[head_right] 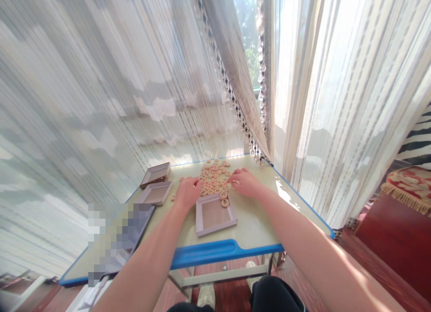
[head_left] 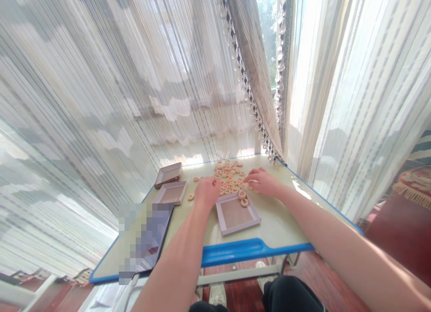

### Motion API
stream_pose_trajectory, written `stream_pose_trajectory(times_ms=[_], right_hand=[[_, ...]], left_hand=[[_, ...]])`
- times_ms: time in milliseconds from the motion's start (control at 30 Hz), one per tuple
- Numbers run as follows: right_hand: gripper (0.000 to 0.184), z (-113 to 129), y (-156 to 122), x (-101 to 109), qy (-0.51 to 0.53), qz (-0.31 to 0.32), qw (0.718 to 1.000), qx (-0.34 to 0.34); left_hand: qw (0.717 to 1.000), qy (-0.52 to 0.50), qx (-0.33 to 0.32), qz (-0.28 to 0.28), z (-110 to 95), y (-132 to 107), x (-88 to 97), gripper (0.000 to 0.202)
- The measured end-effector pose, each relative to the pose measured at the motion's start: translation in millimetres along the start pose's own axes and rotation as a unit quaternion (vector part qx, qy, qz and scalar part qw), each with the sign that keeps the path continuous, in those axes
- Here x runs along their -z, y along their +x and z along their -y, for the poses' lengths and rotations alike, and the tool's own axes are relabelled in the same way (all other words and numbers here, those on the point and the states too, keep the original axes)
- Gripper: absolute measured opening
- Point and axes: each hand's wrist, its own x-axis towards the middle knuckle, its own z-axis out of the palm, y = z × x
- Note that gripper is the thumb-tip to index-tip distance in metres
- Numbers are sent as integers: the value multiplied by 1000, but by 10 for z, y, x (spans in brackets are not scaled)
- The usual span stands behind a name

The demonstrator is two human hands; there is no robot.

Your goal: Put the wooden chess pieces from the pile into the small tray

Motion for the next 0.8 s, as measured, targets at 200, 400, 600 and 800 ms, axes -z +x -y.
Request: stream_pose_trajectory(times_ms=[200,400,600,800], right_hand=[[30,-15,2,-58,13,3,999,35],[26,5,-8,-48,54,17,997,45],[25,14,-10,-43,87,6,996,14],[22,9,-19,-18,89,-11,996,19]], left_hand=[[996,44,69,22,39,15,45,28],[994,12,66,91,74,19,5,30],[996,-30,18,80,125,49,-68,29],[996,-50,13,73,98,18,-49,21]])
